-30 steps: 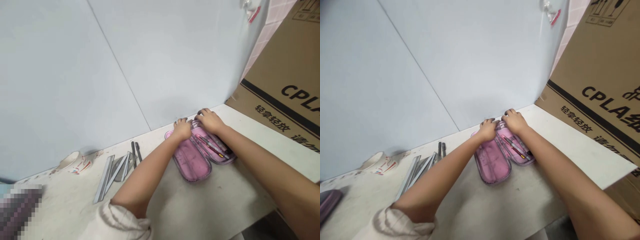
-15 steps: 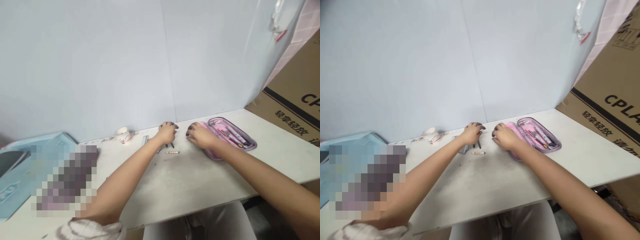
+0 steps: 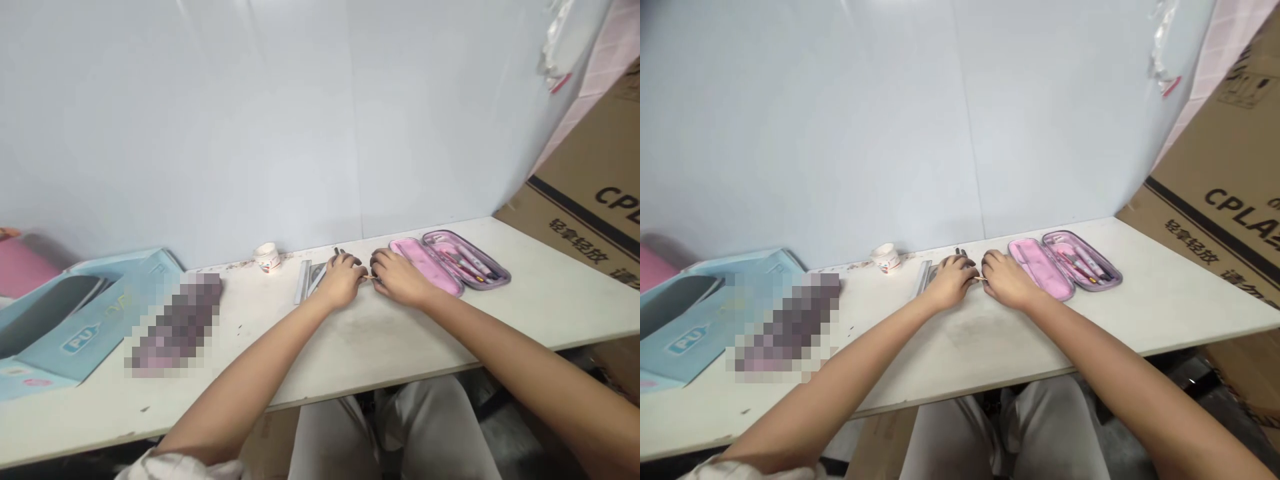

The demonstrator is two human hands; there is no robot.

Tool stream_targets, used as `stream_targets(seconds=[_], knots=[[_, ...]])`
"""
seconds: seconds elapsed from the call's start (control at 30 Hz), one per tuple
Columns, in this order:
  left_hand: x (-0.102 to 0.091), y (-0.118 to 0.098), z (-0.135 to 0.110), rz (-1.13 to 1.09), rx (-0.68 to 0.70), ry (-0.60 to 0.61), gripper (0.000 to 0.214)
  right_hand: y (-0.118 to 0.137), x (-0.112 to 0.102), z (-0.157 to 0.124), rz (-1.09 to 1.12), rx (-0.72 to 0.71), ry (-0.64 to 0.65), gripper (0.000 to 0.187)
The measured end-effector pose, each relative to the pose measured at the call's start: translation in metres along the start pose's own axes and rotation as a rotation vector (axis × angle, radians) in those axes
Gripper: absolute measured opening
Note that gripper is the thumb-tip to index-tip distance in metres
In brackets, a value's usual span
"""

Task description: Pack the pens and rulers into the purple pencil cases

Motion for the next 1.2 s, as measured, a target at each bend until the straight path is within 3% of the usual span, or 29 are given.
stream_targets(seconds=[0.2, 0.4, 0.57, 0.73, 0.93, 1.07, 1.2], knots=[[0.003, -0.080, 0.057, -0.085, 0.093, -0.080, 0.030, -0.069, -0.023, -0.074, -0.106, 0.204, -0.037, 0.024], [0.033, -0.167, 0.107, -0.142, 0.066, -0.027, 0.048, -0.161, -0.036, -0.169, -0.259, 0.630, 0.015, 0.032], [0.059, -0.203, 0.124, -0.075, 0.061, 0.059, 0.052, -0.190, -0.027, -0.203, -0.258, 0.792, 0.102, 0.037], [0.067, -0.206, 0.127, -0.125, 0.073, 0.125, 0.052, -0.195, -0.016, -0.200, -0.212, 0.796, 0.115, 0.038], [0.062, -0.190, 0.117, -0.166, 0.071, 0.123, 0.054, -0.191, -0.023, -0.188, -0.224, 0.739, 0.062, 0.039], [0.055, -0.161, 0.104, -0.180, 0.019, 0.113, 0.053, -0.175, -0.024, -0.164, -0.227, 0.675, 0.038, 0.036], [0.047, -0.112, 0.082, -0.199, -0.072, 0.090, 0.051, -0.147, -0.012, -0.119, -0.220, 0.557, 0.060, 0.034]])
Point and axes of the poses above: each hand's wrist, its own z-axis towards the middle knuckle, its own x-axis out of the palm, y = z × x, the point moved 8 cm from there along z, towards the middle knuckle, and after that the axes turned 6 degrees about -x, right-handed, at the moved point
